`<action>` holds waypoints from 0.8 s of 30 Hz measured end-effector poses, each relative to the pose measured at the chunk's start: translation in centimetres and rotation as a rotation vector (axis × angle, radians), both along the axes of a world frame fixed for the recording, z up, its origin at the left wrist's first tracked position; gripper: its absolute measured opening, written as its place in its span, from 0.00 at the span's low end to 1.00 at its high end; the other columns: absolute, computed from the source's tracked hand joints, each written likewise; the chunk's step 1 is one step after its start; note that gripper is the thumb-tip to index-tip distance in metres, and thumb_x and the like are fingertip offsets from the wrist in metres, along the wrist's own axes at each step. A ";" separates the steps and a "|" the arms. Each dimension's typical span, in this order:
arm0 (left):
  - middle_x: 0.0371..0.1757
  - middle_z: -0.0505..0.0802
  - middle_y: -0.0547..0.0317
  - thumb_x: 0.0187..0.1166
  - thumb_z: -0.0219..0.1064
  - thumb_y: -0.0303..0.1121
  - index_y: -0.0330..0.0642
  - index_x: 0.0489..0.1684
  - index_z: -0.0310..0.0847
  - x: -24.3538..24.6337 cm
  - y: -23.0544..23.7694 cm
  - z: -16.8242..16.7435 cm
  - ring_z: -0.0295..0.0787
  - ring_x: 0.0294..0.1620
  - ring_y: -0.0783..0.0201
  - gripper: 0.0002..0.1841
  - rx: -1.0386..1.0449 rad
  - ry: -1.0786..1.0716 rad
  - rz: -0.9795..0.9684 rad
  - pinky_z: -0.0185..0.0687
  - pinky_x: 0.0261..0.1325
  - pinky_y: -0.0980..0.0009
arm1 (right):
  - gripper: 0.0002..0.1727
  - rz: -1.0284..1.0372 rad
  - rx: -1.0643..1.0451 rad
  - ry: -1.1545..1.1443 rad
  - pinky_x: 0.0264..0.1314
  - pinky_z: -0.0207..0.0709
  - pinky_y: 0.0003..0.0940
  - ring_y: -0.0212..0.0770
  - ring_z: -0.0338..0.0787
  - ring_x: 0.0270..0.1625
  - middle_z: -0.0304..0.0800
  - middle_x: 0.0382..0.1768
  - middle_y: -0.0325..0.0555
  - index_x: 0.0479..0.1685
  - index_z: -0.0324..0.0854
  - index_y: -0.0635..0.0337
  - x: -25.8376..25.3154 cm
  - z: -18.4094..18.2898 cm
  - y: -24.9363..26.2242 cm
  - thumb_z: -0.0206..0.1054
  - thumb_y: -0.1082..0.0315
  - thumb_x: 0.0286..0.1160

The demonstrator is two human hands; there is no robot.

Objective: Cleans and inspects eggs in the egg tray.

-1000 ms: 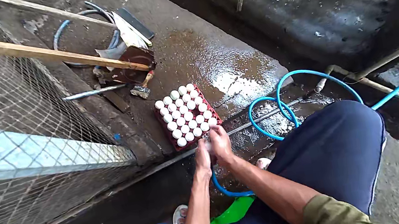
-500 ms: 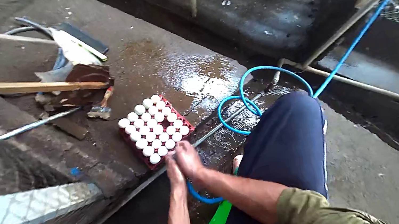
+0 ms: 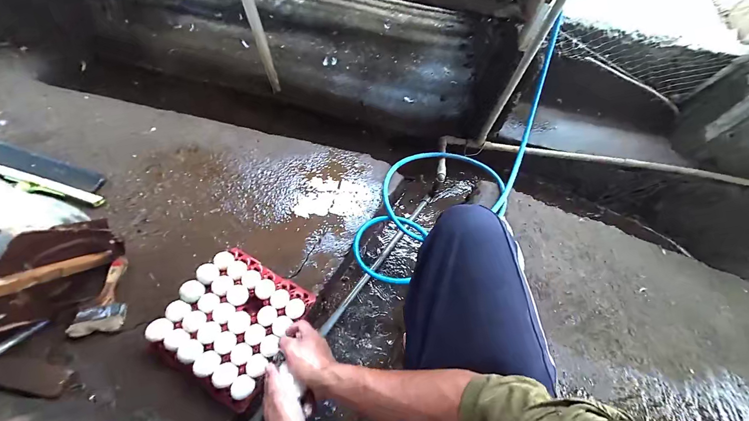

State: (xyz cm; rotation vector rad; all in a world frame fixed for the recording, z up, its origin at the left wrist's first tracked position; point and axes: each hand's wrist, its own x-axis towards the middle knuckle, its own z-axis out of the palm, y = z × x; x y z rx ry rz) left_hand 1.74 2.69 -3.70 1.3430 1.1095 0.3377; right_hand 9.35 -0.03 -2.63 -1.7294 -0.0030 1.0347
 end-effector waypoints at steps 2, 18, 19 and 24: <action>0.54 0.88 0.52 0.96 0.36 0.44 0.31 0.71 0.74 -0.6 0.1 -0.3 0.83 0.49 0.71 0.28 -0.016 -0.064 0.008 0.80 0.56 0.69 | 0.25 0.024 0.030 -0.035 0.74 0.75 0.62 0.61 0.84 0.71 0.85 0.67 0.66 0.76 0.75 0.64 -1.3 0.8 -0.3 0.58 0.57 0.88; 0.52 0.85 0.59 0.94 0.32 0.41 0.32 0.73 0.68 -1.4 -0.5 0.9 0.81 0.49 0.78 0.27 -0.109 -0.209 -0.010 0.79 0.58 0.73 | 0.28 -0.024 0.029 -0.032 0.73 0.75 0.63 0.62 0.84 0.71 0.84 0.67 0.66 0.79 0.72 0.62 -1.6 1.3 -0.9 0.61 0.55 0.85; 0.55 0.83 0.60 0.94 0.31 0.40 0.30 0.74 0.64 -1.7 -0.2 0.4 0.79 0.54 0.81 0.26 -0.111 -0.264 -0.018 0.77 0.62 0.76 | 0.27 0.012 0.055 -0.105 0.73 0.75 0.63 0.61 0.84 0.70 0.85 0.66 0.65 0.76 0.75 0.62 -2.2 1.4 -1.2 0.62 0.56 0.83; 0.14 0.82 0.69 0.93 0.29 0.43 0.49 0.31 0.75 -1.1 0.0 0.7 0.69 0.08 0.78 0.27 -0.312 -0.196 -0.131 0.63 0.09 0.81 | 0.30 -0.104 -0.036 0.175 0.70 0.75 0.62 0.61 0.84 0.69 0.83 0.67 0.66 0.79 0.69 0.61 1.4 -1.2 -0.2 0.66 0.60 0.79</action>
